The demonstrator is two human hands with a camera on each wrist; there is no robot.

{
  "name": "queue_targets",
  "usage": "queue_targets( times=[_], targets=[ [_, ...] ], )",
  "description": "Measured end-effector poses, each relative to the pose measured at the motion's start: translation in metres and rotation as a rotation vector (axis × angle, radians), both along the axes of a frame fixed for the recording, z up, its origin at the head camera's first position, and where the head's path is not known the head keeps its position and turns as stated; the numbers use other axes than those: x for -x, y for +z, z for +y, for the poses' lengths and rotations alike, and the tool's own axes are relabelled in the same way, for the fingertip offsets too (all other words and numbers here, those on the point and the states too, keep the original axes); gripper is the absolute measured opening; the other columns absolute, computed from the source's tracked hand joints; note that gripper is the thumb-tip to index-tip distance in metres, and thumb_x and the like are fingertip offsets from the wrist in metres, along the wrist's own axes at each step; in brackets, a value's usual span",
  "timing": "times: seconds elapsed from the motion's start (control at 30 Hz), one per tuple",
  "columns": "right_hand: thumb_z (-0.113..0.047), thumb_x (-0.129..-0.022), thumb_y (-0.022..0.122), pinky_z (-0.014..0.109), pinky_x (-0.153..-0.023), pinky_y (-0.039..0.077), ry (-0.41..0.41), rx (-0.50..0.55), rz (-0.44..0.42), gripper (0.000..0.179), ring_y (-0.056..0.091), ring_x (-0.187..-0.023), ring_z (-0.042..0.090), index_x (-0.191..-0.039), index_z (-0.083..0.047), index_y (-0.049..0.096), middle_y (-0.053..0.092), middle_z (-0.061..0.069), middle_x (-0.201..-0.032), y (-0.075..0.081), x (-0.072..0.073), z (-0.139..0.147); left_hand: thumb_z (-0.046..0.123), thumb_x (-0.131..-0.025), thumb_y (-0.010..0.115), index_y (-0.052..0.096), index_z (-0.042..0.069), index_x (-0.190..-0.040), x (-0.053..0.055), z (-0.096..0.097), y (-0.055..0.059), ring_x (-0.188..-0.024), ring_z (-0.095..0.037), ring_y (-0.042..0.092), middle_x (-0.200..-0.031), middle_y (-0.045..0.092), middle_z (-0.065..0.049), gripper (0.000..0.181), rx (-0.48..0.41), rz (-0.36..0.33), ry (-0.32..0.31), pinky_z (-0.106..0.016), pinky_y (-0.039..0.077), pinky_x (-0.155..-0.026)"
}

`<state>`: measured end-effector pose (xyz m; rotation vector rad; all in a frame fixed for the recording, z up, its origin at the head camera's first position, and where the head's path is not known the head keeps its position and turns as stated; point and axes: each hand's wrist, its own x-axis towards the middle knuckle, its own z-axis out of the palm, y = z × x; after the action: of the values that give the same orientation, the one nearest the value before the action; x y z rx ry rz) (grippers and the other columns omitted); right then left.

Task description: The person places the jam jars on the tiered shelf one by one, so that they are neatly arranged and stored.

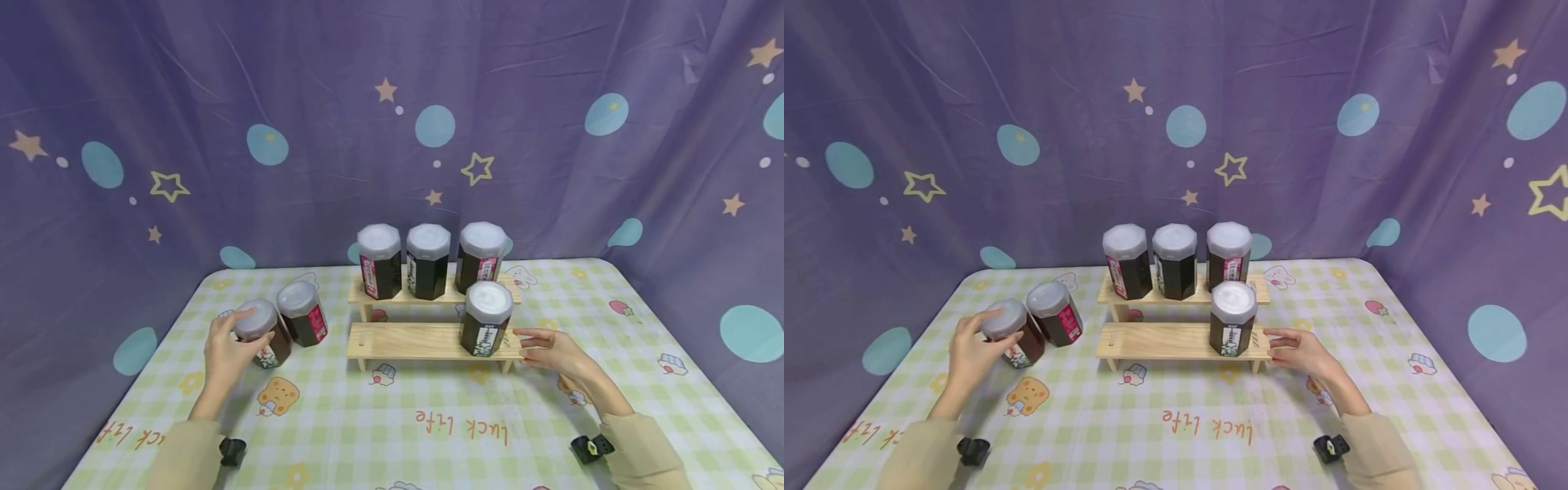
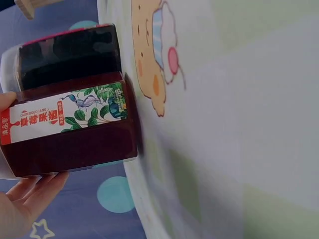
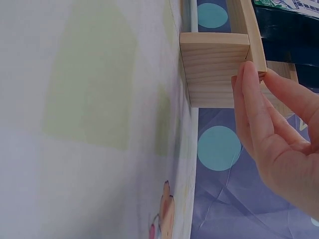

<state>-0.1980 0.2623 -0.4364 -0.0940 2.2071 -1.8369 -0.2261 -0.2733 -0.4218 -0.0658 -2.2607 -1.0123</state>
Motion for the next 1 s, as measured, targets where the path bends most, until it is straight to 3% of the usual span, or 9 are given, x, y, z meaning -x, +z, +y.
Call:
queue_targets(
  times=[0.17, 0.27, 0.37, 0.47, 0.6, 0.8, 0.93, 1.0],
  targets=[
    [0.001, -0.084, 0.055, 0.036, -0.080, 0.048, 0.006, 0.011, 0.010, 0.049, 0.055, -0.091, 0.010, -0.127, 0.015, 0.034, 0.048, 0.027, -0.116, 0.003, -0.001, -0.001, 0.007, -0.056, 0.080, 0.062, 0.005, -0.101, -0.009, 0.007, 0.003, -0.092, -0.034, 0.048, -0.103, 0.047, -0.020, 0.049, 0.019, 0.025, 0.003, -0.046, 0.043, -0.070],
    [0.001, -0.084, 0.054, 0.036, -0.080, 0.048, 0.008, 0.013, 0.013, 0.049, 0.055, -0.091, 0.010, -0.127, 0.015, 0.034, 0.048, 0.028, -0.116, 0.003, -0.001, -0.001, 0.006, -0.056, 0.081, 0.063, 0.005, -0.101, -0.015, 0.010, 0.007, -0.091, -0.032, 0.050, -0.101, 0.048, -0.019, 0.049, 0.047, 0.024, 0.000, -0.027, 0.046, -0.065],
    [0.001, -0.084, 0.054, 0.037, -0.080, 0.048, 0.007, 0.009, 0.010, 0.049, 0.055, -0.091, 0.009, -0.127, 0.015, 0.035, 0.049, 0.026, -0.116, 0.002, -0.001, -0.001, 0.006, -0.055, 0.082, 0.063, 0.005, -0.101, -0.021, 0.015, 0.011, -0.089, -0.030, 0.051, -0.099, 0.048, -0.017, 0.049, 0.057, 0.018, 0.002, -0.008, 0.038, -0.061],
    [0.001, -0.085, 0.054, 0.037, -0.080, 0.048, 0.005, 0.005, 0.007, 0.049, 0.055, -0.090, 0.008, -0.127, 0.015, 0.035, 0.050, 0.026, -0.115, 0.002, -0.001, 0.000, 0.004, -0.056, 0.081, 0.063, 0.004, -0.101, -0.027, 0.020, 0.015, -0.089, -0.029, 0.051, -0.099, 0.047, -0.016, 0.049, 0.033, -0.006, -0.014, -0.001, 0.034, -0.063],
    [0.002, -0.085, 0.053, 0.037, -0.079, 0.048, 0.004, 0.005, 0.009, 0.048, 0.054, -0.091, 0.009, -0.127, 0.015, 0.035, 0.050, 0.026, -0.114, 0.003, -0.001, -0.001, 0.004, -0.059, 0.080, 0.063, 0.003, -0.102, -0.035, 0.028, 0.019, -0.090, -0.021, 0.049, -0.099, 0.047, -0.013, 0.046, 0.012, -0.049, -0.026, -0.007, 0.038, -0.064],
    [0.001, -0.086, 0.052, 0.037, -0.080, 0.048, 0.007, 0.001, 0.007, 0.048, 0.054, -0.092, 0.011, -0.128, 0.015, 0.034, 0.048, 0.029, -0.116, 0.002, -0.001, -0.001, 0.008, -0.060, 0.079, 0.063, 0.005, -0.103, -0.042, 0.037, 0.022, -0.090, -0.022, 0.048, -0.100, 0.046, -0.011, 0.046, 0.004, -0.044, -0.062, -0.036, 0.046, -0.066],
    [0.001, -0.086, 0.052, 0.036, -0.079, 0.048, 0.008, -0.003, 0.010, 0.048, 0.053, -0.094, 0.011, -0.128, 0.014, 0.034, 0.048, 0.028, -0.116, 0.002, -0.001, -0.001, 0.015, -0.058, 0.082, 0.064, 0.017, -0.105, -0.034, 0.031, 0.002, -0.090, -0.018, 0.050, -0.102, 0.046, -0.004, 0.050, 0.009, 0.005, -0.075, -0.033, 0.046, -0.059],
    [0.001, -0.086, 0.052, 0.036, -0.079, 0.049, 0.009, -0.003, 0.011, 0.048, 0.053, -0.093, 0.010, -0.128, 0.014, 0.034, 0.048, 0.028, -0.116, 0.002, -0.001, -0.001, 0.017, -0.059, 0.082, 0.064, 0.019, -0.105, -0.036, 0.034, 0.003, -0.091, -0.018, 0.049, -0.102, 0.046, -0.004, 0.050, -0.007, 0.002, -0.090, -0.035, 0.047, -0.060]
  ],
)
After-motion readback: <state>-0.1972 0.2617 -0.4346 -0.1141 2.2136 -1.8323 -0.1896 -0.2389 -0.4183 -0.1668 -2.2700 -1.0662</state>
